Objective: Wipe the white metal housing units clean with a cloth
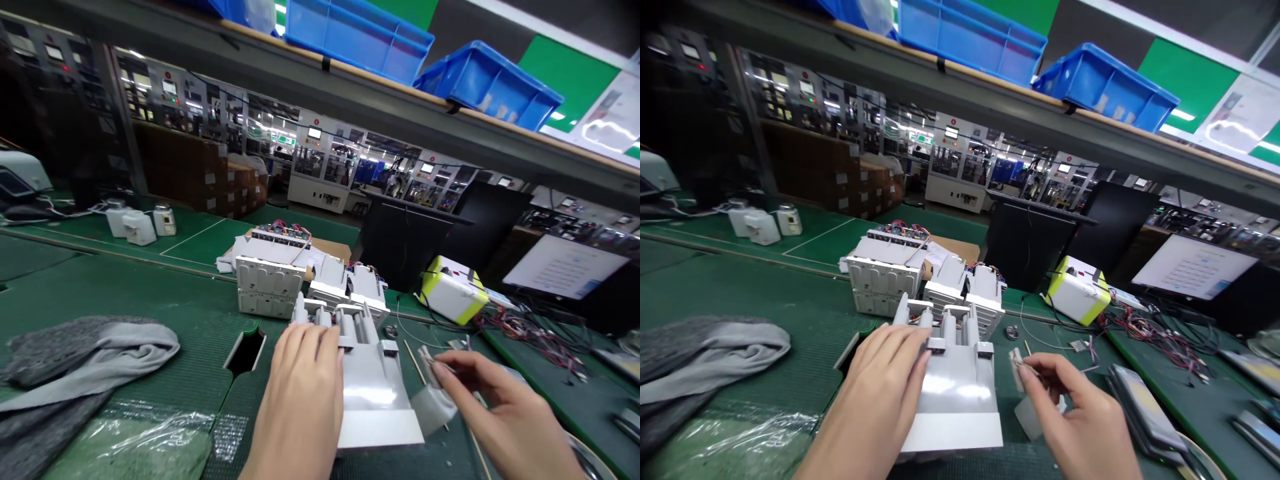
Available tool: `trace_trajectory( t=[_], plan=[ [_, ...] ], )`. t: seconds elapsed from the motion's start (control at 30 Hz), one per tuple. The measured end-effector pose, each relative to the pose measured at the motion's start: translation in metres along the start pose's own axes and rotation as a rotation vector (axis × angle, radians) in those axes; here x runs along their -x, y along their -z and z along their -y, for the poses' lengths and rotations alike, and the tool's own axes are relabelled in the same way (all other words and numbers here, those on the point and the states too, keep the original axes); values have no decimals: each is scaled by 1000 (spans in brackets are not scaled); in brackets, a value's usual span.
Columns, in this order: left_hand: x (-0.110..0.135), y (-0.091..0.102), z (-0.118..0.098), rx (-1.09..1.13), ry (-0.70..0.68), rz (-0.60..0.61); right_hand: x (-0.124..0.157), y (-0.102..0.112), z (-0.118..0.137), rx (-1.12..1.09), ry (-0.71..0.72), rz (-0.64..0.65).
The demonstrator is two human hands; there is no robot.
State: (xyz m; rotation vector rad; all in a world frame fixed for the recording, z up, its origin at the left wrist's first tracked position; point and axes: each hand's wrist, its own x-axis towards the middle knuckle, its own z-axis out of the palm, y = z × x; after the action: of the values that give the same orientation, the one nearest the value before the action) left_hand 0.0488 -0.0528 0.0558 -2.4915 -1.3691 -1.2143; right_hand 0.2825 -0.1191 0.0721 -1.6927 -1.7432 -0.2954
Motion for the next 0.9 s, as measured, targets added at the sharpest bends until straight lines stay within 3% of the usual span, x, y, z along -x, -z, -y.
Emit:
trace_trajectory(
  t=[0.1,0.23,0.43,0.5,0.67,0.77,0.9],
  plan=[
    [-1,7,-10,85,-43,32,4,-17,13,-54,9,-50],
    [-5,5,-30,211,-75,243,12,-32,24,-164,110,-67],
    [-11,-8,-51,166,-27,403,46,-53,-6,-485,96,-85],
    [-13,-11,-56,137,-13,420,50,-64,-17,-700,65,-16],
    [-21,-12,-64,56,23,450,33,-84,-20,-1121,9,359],
    [-26,-11,-64,20,8,466,27,-93,-6,-1233,-35,381],
    [-26,-11,-61,-40,-55,470,36,-105,12,-1417,-98,301]
  ],
)
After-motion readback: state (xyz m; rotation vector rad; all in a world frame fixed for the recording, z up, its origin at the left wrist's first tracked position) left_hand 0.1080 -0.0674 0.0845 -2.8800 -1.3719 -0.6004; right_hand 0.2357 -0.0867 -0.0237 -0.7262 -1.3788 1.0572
